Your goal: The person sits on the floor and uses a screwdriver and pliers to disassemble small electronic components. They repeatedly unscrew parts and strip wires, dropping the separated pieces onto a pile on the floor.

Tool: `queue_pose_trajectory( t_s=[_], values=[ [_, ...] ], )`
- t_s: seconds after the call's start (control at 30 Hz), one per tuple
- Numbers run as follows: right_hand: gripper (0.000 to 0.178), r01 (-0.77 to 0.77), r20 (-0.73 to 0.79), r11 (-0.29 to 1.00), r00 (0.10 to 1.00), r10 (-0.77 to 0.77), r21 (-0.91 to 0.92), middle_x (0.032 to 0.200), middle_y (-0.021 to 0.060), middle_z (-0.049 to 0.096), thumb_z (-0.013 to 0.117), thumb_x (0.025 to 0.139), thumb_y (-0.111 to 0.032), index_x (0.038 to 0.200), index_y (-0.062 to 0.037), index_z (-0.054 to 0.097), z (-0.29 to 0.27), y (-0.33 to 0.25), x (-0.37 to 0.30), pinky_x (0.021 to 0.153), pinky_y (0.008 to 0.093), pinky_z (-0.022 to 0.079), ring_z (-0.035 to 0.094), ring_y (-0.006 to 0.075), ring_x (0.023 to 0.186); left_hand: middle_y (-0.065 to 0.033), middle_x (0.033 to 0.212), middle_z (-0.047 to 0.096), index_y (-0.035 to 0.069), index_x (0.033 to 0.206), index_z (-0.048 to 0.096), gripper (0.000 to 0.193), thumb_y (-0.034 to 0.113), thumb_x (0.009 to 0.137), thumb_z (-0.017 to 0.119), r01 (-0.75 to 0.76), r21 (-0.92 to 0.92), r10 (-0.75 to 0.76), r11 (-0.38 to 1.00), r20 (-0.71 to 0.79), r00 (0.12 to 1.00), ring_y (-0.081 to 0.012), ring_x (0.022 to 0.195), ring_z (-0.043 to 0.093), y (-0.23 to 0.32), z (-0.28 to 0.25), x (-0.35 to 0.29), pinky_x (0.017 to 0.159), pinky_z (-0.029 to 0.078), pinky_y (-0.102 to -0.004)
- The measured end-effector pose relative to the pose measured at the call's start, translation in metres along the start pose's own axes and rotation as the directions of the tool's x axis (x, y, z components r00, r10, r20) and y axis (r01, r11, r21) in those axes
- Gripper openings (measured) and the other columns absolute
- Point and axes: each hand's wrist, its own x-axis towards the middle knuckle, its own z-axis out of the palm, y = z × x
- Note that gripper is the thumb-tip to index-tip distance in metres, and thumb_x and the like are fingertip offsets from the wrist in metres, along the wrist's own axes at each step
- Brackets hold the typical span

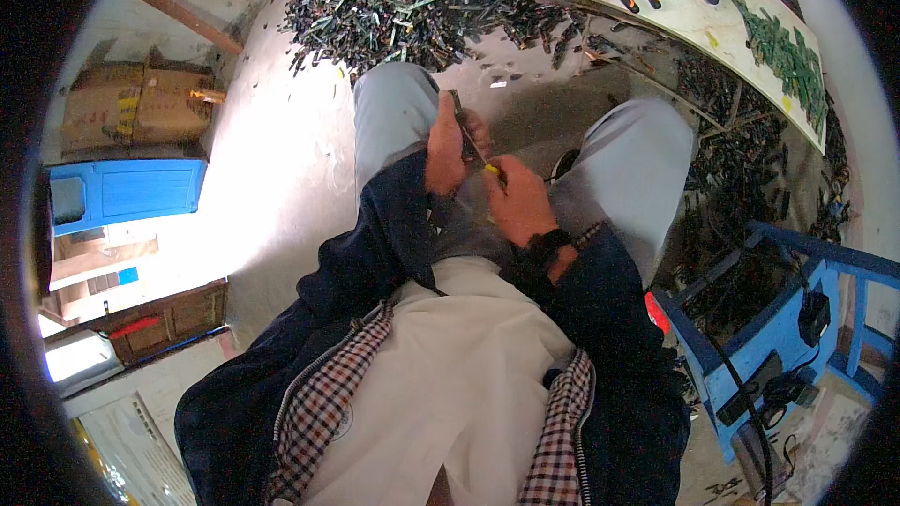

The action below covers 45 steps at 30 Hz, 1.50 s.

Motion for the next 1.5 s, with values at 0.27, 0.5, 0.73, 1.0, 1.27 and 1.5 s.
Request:
queue_pose_trajectory(
  t_s=[0.27,0.5,0.73,1.0,1.27,1.5],
  values=[
    [0.023,0.048,-0.121,0.969,0.99,-0.079,-0.241,0.089,0.0211,0.061,0.057,0.086,-0.016,0.104,-0.0006,0.055,0.002,-0.018,-0.002,0.068,0.0364,0.048,0.061,0.0343,0.079,-0.0041,0.057,0.042,0.011,0.068,0.042,0.056,0.06,0.091,0.03,0.042,-0.1,-0.044,0.994,-0.018,0.999,-0.0188,0.049,0.041,0.007,0.009,0.004,0.044,0.033,-0.0315],
    [0.026,0.18,-0.174,0.95,0.958,-0.228,-0.256,0.093,0.0209,0.062,0.06,0.083,-0.014,0.105,-0.0006,0.056,0.003,-0.029,-0.001,0.07,0.036,0.049,0.061,0.0356,0.082,-0.0024,0.064,0.042,0.007,0.078,0.049,0.055,0.054,0.095,0.025,-0.124,-0.019,0.124,0.992,0.288,0.95,-0.0162,0.058,0.043,0.007,-0.014,0.019,0.051,0.038,-0.031],
    [0.028,0.237,-0.206,0.961,0.943,-0.263,-0.143,0.085,0.0204,0.063,0.065,0.079,-0.019,0.102,-0.0032,0.06,0.0,-0.02,0.003,0.066,0.0364,0.05,0.063,0.0339,0.078,-0.0039,0.057,0.043,0.01,0.069,0.043,0.057,0.059,0.091,0.026,-0.155,-0.044,0.162,0.987,0.245,0.956,-0.0168,0.051,0.043,0.031,0.005,-0.011,0.044,0.032,-0.0283],
    [0.027,0.228,-0.154,0.902,0.941,-0.3,-0.366,0.079,0.0182,0.063,0.067,0.077,-0.022,0.096,-0.0047,0.06,-0.011,-0.023,0.003,0.062,0.0363,0.05,0.063,0.031,0.071,-0.0053,0.057,0.043,0.01,0.068,0.041,0.056,0.061,0.089,0.033,-0.134,-0.025,0.136,0.991,0.183,0.974,-0.0186,0.051,0.045,0.029,0.001,-0.026,0.04,0.03,-0.0288],
    [0.026,0.282,-0.354,0.958,0.901,-0.25,0.043,0.068,0.0042,0.059,0.067,0.081,-0.025,0.09,-0.0029,0.057,-0.025,-0.009,0.004,0.047,0.0273,0.042,0.051,0.015,0.051,-0.004,0.059,0.042,0.011,0.068,0.04,0.054,0.059,0.09,0.032,-0.099,0.01,0.095,0.995,0.178,0.979,-0.0166,0.05,0.041,0.029,0.001,-0.035,0.04,0.03,-0.0271],
    [0.021,0.042,-0.179,0.886,0.983,0.046,0.461,0.078,0.0033,0.061,0.061,0.087,-0.025,0.089,-0.0052,0.055,-0.023,0.017,0.057,0.045,0.0206,0.037,0.048,0.0067,0.05,-0.0016,0.061,0.041,0.012,0.07,0.041,0.05,0.058,0.089,0.034,-0.061,0.173,-0.029,0.983,0.475,0.879,-0.0135,0.047,0.037,0.012,0.012,-0.047,0.04,0.03,-0.0247]
  ],
)
